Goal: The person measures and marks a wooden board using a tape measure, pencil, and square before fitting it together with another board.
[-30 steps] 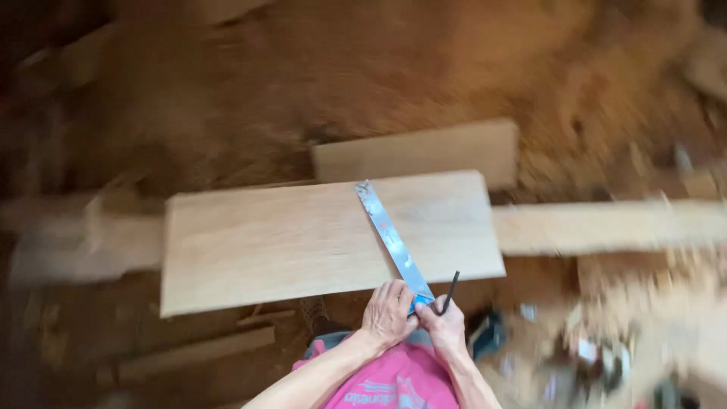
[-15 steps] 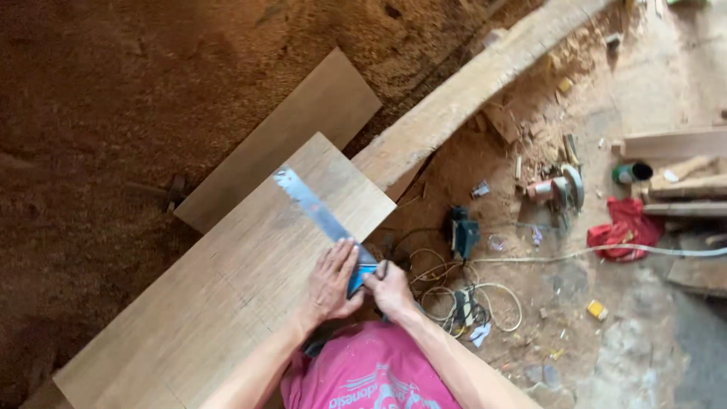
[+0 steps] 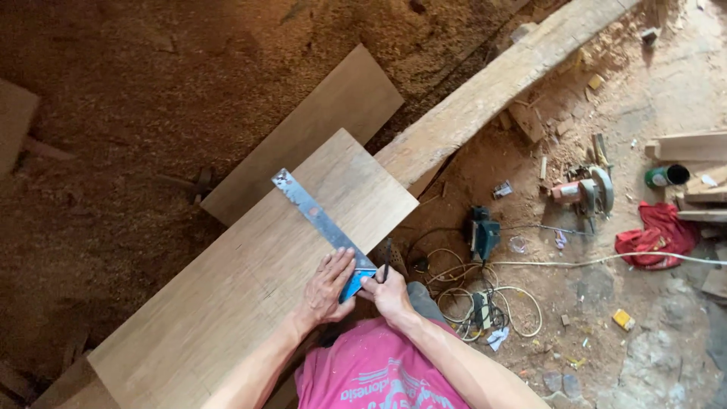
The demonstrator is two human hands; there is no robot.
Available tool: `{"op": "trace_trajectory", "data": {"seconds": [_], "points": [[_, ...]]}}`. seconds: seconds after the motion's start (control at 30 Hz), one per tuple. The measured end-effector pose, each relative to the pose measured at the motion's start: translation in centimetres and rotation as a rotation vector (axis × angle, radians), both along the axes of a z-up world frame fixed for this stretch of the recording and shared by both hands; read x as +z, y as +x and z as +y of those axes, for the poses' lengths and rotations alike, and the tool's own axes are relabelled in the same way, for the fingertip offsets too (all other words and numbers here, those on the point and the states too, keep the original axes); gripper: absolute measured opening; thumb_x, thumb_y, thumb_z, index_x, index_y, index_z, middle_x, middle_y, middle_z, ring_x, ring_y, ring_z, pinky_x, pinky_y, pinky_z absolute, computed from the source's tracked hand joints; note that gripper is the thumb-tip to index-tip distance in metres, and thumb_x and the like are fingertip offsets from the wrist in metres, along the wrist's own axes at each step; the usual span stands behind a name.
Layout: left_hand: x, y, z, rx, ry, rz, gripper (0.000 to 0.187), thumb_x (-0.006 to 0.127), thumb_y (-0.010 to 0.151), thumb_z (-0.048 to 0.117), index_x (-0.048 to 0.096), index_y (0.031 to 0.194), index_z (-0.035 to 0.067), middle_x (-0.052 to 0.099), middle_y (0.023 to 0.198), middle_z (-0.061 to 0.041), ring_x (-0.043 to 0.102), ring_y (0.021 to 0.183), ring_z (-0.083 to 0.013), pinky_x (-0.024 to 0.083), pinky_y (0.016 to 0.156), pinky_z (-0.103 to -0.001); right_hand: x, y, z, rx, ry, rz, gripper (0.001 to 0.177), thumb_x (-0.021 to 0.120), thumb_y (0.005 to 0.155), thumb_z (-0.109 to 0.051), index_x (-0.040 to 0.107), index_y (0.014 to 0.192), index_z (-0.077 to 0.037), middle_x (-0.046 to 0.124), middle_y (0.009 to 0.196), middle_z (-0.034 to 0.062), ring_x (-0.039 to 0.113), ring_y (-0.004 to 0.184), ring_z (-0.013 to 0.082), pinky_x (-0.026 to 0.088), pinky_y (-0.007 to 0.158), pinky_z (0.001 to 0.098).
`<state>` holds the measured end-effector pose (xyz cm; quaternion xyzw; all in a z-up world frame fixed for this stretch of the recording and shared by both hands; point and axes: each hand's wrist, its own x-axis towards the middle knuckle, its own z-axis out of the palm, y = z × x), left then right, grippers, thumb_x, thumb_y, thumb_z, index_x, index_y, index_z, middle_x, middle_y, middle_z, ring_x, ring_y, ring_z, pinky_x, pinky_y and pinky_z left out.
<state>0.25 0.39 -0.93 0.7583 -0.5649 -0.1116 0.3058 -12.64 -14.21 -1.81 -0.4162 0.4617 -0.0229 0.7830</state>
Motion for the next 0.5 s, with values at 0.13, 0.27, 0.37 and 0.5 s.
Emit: {"op": "trace_trajectory", "data": {"seconds": [0.13,0.27,0.37,0.5], "points": [[0.21,0.04,0.18,-0.006,0.026,0.025,0.077,0.071,0.073,0.025,0.052,0.142,-0.005,0.042,0.158,-0.023,0.037,0.149,-0.0392,0.028,0.121,-0.054,0.83,0.16,-0.08,-0.005,-0.004,-0.016,0.036,0.068,0.088,0.004,0.038,0.075,-0.011,0.055,0.08,0.0038,0.065,0.073,0.017,0.066,0.073,0.0399],[0.3,0.0,0.19,-0.015,0.06,0.035,0.078,0.071,0.074,0.026,0.052,0.144,-0.003,0.041,0.16,-0.022,0.035,0.15,-0.0395,0.026,0.121,-0.055,0.81,0.16,-0.13,-0.016,-0.022,0.008,0.034,0.067,0.09,0.002,0.039,0.075,-0.01,0.056,0.08,0.0041,0.065,0.074,0.0165,0.066,0.074,0.0405],[0.21,-0.19,0.29,-0.011,0.07,0.033,0.078,0.071,0.075,0.027,0.051,0.144,-0.003,0.04,0.16,-0.021,0.034,0.15,-0.0397,0.025,0.121,-0.056,0.77,0.17,-0.02,-0.031,-0.027,0.027,0.032,0.068,0.09,0.001,0.04,0.077,-0.01,0.055,0.082,0.0036,0.065,0.076,0.0165,0.066,0.074,0.0407],[-0.22,-0.24,0.14,-0.014,0.073,0.032,0.079,0.071,0.075,0.027,0.05,0.145,-0.002,0.039,0.16,-0.021,0.033,0.15,-0.0397,0.024,0.12,-0.057,1.28,0.41,-0.15,-0.033,-0.03,0.042,0.028,0.068,0.09,0.0,0.043,0.079,-0.008,0.056,0.083,0.0038,0.067,0.077,0.0172,0.067,0.075,0.0407]]}}
